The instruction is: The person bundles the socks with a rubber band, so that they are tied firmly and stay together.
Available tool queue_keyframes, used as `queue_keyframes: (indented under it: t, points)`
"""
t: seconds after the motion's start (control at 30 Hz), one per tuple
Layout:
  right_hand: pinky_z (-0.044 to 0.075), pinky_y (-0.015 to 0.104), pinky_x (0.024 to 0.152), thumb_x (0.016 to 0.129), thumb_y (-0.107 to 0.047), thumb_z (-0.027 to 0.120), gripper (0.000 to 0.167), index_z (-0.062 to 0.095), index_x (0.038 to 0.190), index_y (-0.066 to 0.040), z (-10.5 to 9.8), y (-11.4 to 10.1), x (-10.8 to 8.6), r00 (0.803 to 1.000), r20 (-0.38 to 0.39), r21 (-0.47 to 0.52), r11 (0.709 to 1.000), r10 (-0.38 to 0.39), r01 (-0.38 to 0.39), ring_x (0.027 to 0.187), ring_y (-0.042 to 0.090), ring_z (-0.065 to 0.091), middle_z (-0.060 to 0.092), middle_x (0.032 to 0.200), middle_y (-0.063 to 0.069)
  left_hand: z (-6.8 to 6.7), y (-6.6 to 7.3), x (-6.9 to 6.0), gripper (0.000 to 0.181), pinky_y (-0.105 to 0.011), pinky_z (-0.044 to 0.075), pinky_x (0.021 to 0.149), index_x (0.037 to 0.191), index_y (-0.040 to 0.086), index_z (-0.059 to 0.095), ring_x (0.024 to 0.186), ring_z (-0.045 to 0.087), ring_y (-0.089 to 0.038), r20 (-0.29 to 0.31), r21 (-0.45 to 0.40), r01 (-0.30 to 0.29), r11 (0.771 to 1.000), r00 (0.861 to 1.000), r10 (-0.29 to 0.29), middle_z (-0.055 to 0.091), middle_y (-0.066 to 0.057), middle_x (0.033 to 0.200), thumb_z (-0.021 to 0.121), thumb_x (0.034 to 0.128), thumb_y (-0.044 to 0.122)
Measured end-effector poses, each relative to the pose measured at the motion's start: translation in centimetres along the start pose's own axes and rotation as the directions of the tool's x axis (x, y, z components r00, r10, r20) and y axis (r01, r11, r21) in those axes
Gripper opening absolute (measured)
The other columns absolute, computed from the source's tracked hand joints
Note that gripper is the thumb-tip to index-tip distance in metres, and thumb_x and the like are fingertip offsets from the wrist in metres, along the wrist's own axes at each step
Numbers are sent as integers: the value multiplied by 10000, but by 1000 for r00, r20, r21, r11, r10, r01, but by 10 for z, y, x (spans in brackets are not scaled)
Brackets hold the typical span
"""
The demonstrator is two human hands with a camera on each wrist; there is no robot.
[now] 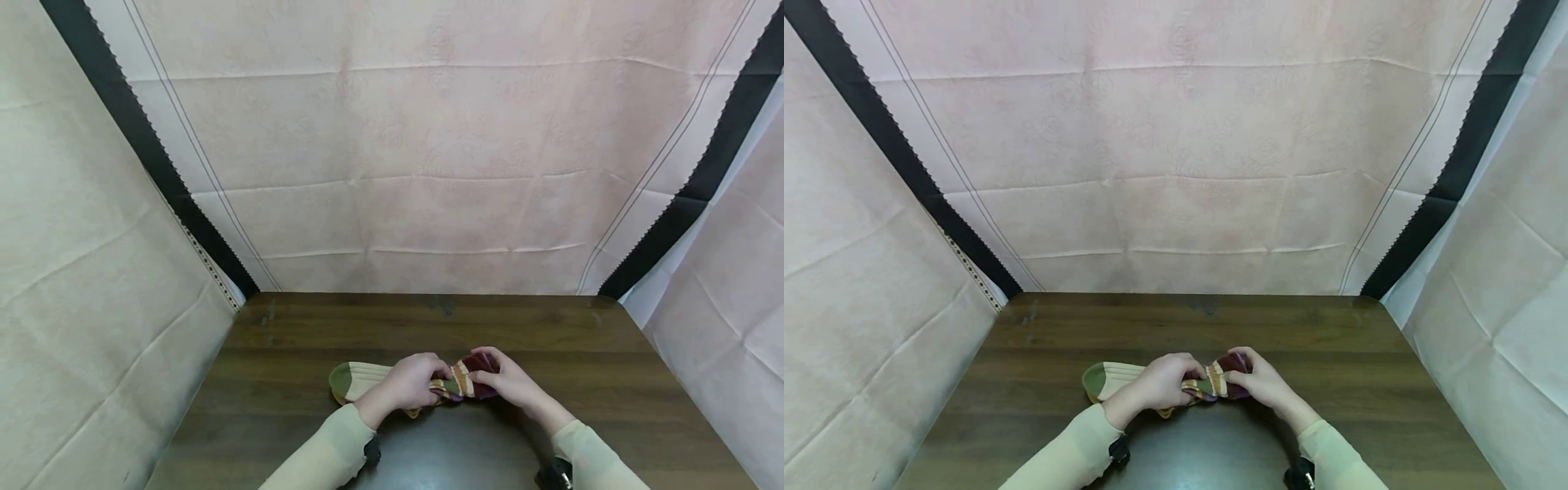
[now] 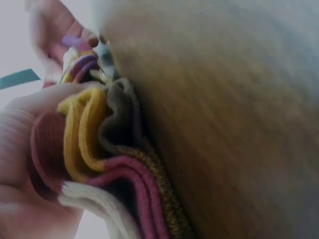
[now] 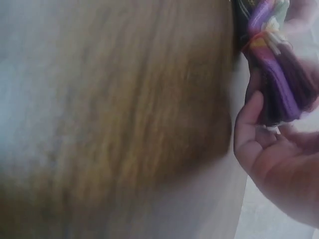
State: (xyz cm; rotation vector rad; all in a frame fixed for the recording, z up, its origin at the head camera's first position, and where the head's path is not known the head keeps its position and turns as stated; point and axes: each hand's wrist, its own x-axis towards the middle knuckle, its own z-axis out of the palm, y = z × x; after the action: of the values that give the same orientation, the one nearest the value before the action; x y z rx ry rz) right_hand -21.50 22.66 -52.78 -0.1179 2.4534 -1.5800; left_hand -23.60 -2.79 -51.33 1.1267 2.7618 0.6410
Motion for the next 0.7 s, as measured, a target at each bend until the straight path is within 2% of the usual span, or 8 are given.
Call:
queue_keyframes:
  t: [0.1, 0.23, 0.53, 0.63, 0.7]
  points:
    - [555, 372, 881, 1020, -328, 750, 580, 555, 1455, 2, -2, 0, 2, 999, -32, 0, 999, 40, -40, 1104, 242, 649, 678, 1292, 139, 1, 3, 1, 378, -229, 531, 863, 1165, 235, 770, 1003, 626, -44, -5, 81, -5, 997, 1000, 6, 678, 119, 1095, 900, 827, 125]
    - [552, 359, 862, 1034, -393, 723, 612, 556, 1444, 30, -5, 2, 4, 995, -60, 6, 997, 83, -83, 1085, 238, 668, 693, 1268, 157, 1, 3, 2, 399, -222, 527, 842, 1172, 234, 767, 994, 613, -39, -23, 110, 0, 994, 1000, 2, 676, 112, 1098, 894, 823, 88]
    - [553, 318, 759, 998, -265, 785, 527, 581, 1371, 47, -10, 7, 7, 994, -93, 39, 997, 64, -61, 936, 219, 689, 725, 1078, 154, 4, -2, 7, 429, -225, 529, 835, 1176, 228, 773, 992, 613, -53, -44, 90, 3, 996, 999, 1, 672, 93, 1090, 873, 809, 30]
    - [558, 314, 774, 993, -266, 794, 507, 600, 1352, 34, -11, 8, 9, 994, -94, 36, 998, 51, -48, 965, 219, 688, 726, 1105, 150, 0, -5, 5, 404, -230, 532, 858, 1211, 226, 769, 1001, 618, -56, -52, 46, -20, 999, 998, 22, 679, 83, 1133, 880, 848, 86]
    - [568, 335, 819, 999, -303, 788, 529, 603, 1375, 20, -14, 7, 8, 995, -91, 6, 999, 35, -35, 1047, 242, 683, 712, 1192, 154, -7, -9, -1, 411, -247, 537, 877, 1283, 216, 749, 1003, 633, -80, -60, -15, -47, 999, 997, 46, 679, 54, 1198, 868, 894, 157]
